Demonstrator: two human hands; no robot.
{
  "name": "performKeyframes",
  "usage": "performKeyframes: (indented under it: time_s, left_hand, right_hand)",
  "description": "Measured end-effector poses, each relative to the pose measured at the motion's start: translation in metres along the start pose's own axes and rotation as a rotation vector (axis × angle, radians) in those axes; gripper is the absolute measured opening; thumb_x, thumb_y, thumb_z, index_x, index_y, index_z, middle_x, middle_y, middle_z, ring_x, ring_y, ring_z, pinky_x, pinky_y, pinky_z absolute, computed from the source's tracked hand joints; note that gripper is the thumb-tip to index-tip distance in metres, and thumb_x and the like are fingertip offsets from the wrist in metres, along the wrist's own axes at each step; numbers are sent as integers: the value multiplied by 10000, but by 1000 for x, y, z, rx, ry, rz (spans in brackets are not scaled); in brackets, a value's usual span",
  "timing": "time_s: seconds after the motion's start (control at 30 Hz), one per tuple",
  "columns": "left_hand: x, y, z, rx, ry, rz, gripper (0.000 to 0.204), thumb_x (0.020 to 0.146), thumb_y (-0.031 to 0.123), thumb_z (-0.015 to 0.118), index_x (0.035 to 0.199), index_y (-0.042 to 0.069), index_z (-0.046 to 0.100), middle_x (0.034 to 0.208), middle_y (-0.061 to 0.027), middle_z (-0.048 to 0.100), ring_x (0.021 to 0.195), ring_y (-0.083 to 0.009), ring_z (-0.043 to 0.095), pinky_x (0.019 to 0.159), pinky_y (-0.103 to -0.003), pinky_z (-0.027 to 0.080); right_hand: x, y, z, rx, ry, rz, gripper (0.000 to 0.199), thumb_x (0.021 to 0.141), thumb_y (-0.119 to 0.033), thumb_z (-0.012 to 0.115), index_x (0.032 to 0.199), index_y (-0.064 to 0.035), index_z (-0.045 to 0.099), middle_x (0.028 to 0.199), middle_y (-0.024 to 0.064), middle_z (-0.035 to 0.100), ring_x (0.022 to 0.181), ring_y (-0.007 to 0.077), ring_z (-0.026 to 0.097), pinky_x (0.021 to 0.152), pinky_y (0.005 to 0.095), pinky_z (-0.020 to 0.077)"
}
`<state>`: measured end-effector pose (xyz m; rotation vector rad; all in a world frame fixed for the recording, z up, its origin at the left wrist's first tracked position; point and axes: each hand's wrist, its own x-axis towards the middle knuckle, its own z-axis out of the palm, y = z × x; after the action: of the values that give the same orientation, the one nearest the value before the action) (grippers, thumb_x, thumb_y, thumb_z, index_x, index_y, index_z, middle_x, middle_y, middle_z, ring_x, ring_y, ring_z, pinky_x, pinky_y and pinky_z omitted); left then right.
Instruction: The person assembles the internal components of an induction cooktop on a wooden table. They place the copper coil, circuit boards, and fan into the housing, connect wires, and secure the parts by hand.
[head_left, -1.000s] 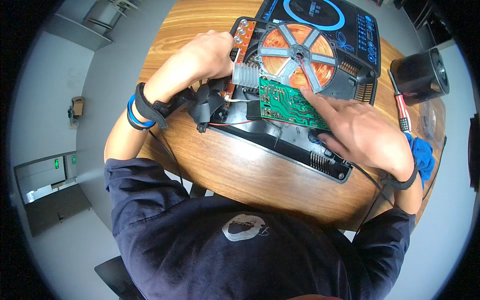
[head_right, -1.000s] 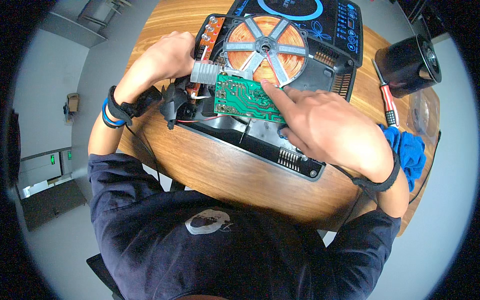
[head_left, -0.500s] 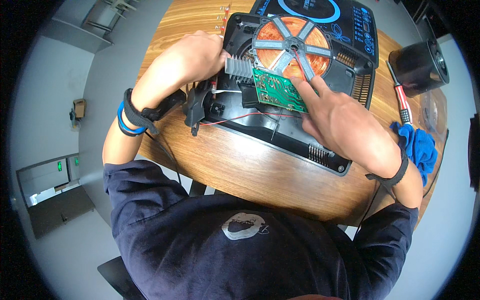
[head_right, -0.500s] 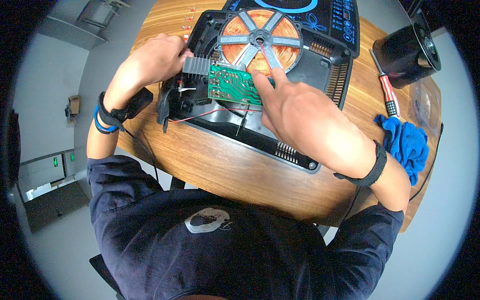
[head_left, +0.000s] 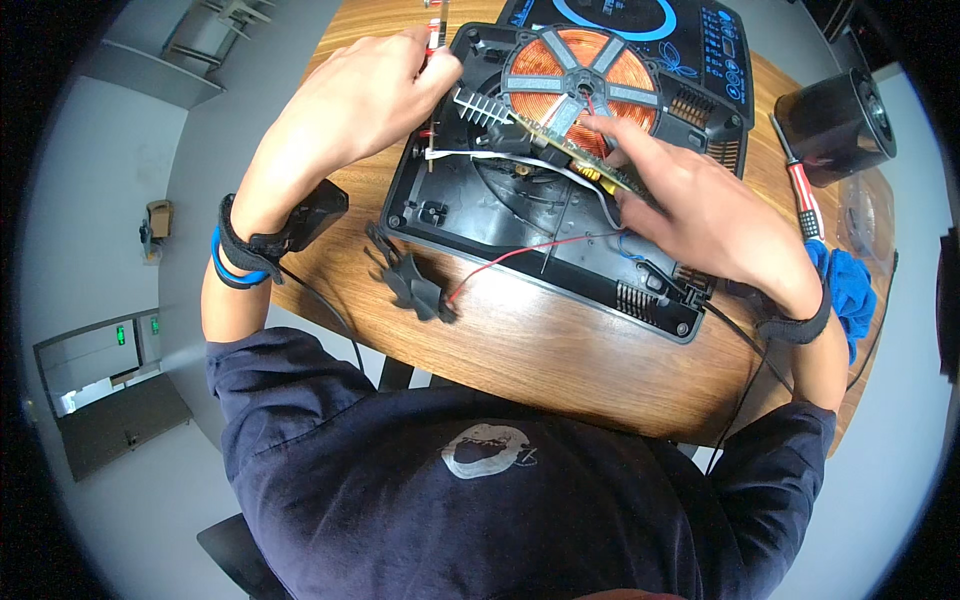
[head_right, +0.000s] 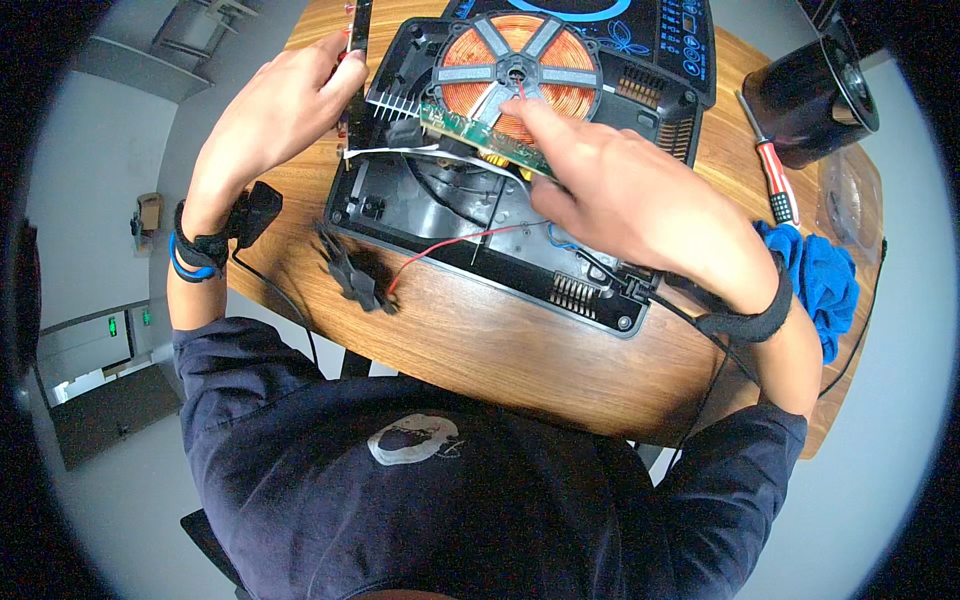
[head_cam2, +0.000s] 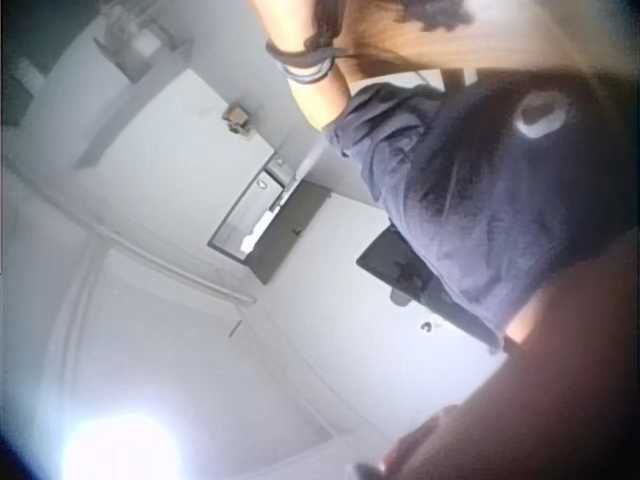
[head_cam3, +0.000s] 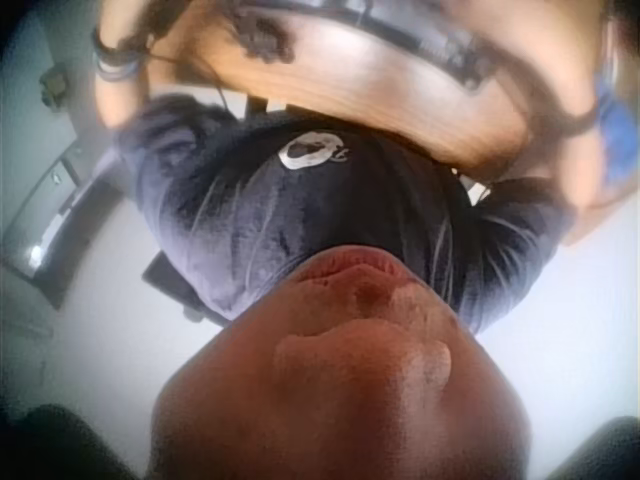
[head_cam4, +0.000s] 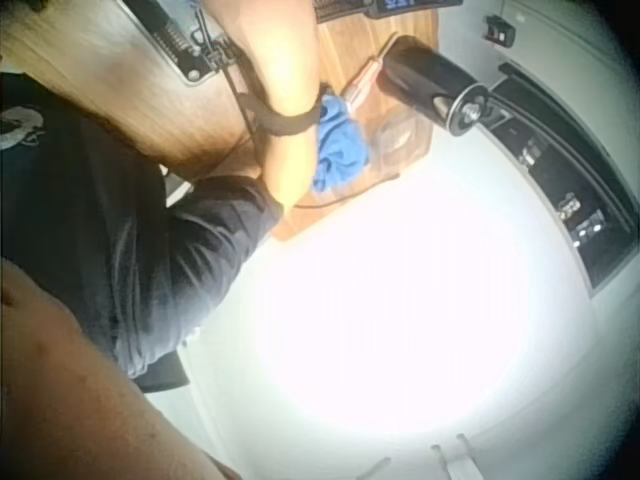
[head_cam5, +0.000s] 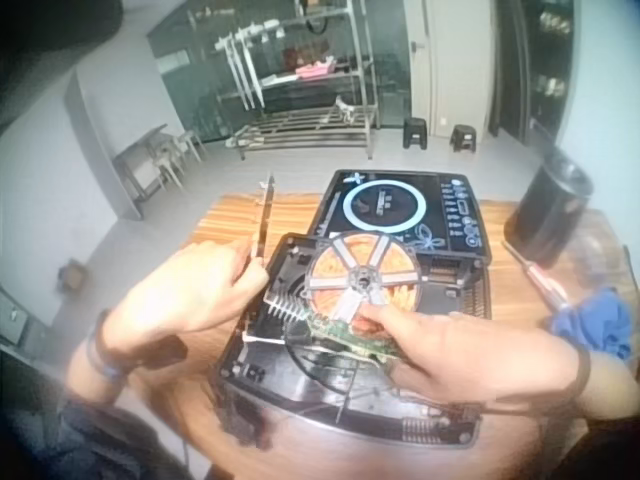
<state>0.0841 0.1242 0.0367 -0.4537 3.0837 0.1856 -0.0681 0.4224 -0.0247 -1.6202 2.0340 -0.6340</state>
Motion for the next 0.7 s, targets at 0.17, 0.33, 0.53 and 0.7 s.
performKeyframes:
  time_s: [0.17,0.33,0.53,0.7]
  left_hand:
    - [5,-2,-8,-96,-93,3,750,1139,676,570,897,-18,720,761,-227,720,766,-377,769,768,-498,594]
    - [-10,-15,2,-93,-181,-38,690,1147,624,656,817,19,646,635,-68,561,598,-180,505,602,-415,438]
    - [-37,-23,22,-471,-234,0,427,1188,398,696,1116,-22,731,864,-94,729,745,-144,687,689,-338,551]
    - [-60,-25,-6,-279,-384,-13,309,1152,325,747,1177,16,736,1007,-96,791,887,-169,769,767,-372,617]
  right_hand:
    - [-1,9,0,32,10,-2,696,1095,-74,633,1753,-104,407,1438,308,702,1290,493,717,1089,521,572]
    - [-2,12,4,19,56,-33,684,1099,-77,629,1748,-100,418,1456,316,692,1326,495,701,1121,521,559]
    - [-2,8,2,-3,34,-13,669,1105,-81,615,1742,-67,414,1523,312,670,1411,493,656,1174,506,535]
    - [-3,7,-3,-13,22,18,640,1122,-110,604,1731,-38,421,1591,315,637,1466,496,621,1213,499,511]
